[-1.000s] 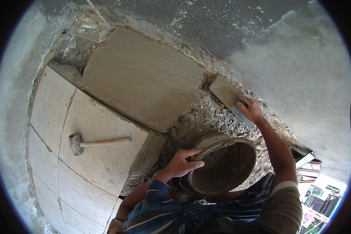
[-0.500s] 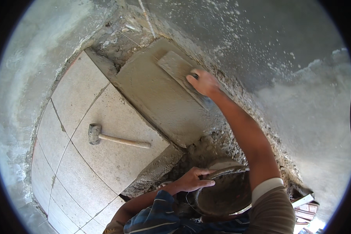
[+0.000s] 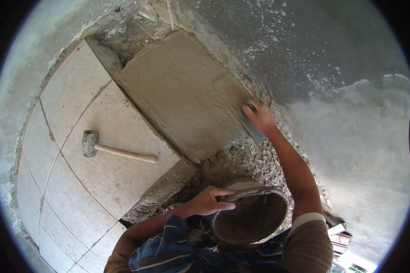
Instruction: Apply cement and level floor tiles during a renovation task.
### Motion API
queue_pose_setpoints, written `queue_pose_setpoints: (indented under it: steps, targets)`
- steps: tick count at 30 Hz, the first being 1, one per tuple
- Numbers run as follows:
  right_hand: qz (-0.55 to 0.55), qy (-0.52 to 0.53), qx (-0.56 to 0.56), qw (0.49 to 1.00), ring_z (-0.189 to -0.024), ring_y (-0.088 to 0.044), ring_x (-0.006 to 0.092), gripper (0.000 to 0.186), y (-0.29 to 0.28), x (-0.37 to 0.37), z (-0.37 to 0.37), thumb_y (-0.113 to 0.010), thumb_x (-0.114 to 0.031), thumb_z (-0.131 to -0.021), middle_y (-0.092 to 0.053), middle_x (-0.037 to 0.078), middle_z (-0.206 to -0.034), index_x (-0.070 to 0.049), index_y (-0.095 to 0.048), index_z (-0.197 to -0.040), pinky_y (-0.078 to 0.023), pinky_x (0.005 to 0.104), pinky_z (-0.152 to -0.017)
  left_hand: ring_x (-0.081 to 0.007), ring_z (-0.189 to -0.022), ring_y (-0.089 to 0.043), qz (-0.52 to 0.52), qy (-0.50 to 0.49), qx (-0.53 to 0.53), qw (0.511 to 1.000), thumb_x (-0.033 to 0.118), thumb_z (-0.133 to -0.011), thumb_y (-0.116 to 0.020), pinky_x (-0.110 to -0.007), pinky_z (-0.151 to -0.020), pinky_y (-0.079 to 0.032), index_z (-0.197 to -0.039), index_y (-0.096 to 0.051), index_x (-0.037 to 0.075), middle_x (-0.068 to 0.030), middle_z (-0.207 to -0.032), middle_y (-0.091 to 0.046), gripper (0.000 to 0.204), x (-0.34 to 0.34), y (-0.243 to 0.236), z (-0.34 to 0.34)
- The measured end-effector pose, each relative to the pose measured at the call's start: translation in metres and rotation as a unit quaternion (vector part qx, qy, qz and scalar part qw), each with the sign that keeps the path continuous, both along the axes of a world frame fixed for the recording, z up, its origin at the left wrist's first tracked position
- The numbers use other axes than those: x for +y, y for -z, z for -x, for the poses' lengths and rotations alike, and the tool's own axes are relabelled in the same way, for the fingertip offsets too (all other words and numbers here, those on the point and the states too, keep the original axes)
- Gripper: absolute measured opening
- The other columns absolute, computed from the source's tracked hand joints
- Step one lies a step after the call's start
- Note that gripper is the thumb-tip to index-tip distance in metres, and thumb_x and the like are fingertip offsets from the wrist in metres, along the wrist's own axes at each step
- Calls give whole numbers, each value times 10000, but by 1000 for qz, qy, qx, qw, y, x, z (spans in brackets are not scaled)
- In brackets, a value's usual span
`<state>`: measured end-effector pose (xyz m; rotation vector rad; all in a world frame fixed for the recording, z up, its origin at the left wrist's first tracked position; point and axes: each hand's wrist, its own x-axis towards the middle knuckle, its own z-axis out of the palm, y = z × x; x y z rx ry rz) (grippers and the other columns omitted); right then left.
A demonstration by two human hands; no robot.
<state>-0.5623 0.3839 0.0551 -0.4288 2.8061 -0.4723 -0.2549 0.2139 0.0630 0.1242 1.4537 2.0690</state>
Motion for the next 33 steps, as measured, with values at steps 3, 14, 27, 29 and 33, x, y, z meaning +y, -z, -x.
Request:
queue_pose_setpoints:
  steps: [3, 14, 27, 29, 33]
  targets:
    - [35, -10, 43, 998, -1021, -682, 429, 487, 3, 143, -59, -658, -467, -924, -707, 244, -1082, -117, -661, -1262, -548, 467, -868, -81, -782, -605, 26, 20, 20, 999, 314, -916, -771, -279, -761, -499, -1356, -637, 30, -83, -919, -733, 541, 7, -2, 6]
    - [-95, 237, -99, 962, -851, -671, 483, 390, -65, 380, -395, -642, -367, -925, -694, 243, -902, -31, -666, -1122, -539, 533, -766, -82, -732, -566, 49, 31, -63, 996, 333, -912, -755, -272, -674, -465, -1374, -632, 56, -22, -839, -668, 553, -11, -32, -2]
    - [-49, 47, 153, 986, -1164, -510, 481, 468, 14, 299, -235, -651, -234, -925, -564, 268, -1232, 2, -557, -1319, -395, 583, -1042, -136, -996, -635, 72, 7, -28, 997, 340, -929, -740, -305, -916, -481, -1380, -589, -31, -118, -1097, -727, 603, 11, -31, 3]
    - [-88, 9, 55, 995, -1187, -523, 442, 430, 24, 296, -220, -661, -234, -915, -578, 228, -1247, -35, -581, -1287, -399, 564, -1045, -138, -995, -639, 55, -10, -12, 998, 357, -930, -737, -306, -914, -483, -1381, -580, -48, -130, -1103, -726, 625, 12, -24, -1]
    - [-54, 57, -34, 996, -1178, -544, 410, 451, 43, 314, -214, -714, -209, -867, -594, 207, -1229, -99, -584, -1286, -391, 551, -1056, -154, -990, -665, 141, 15, -31, 989, 437, -903, -752, -297, -925, -481, -1410, -587, 30, -133, -1109, -734, 671, 10, -13, -9]
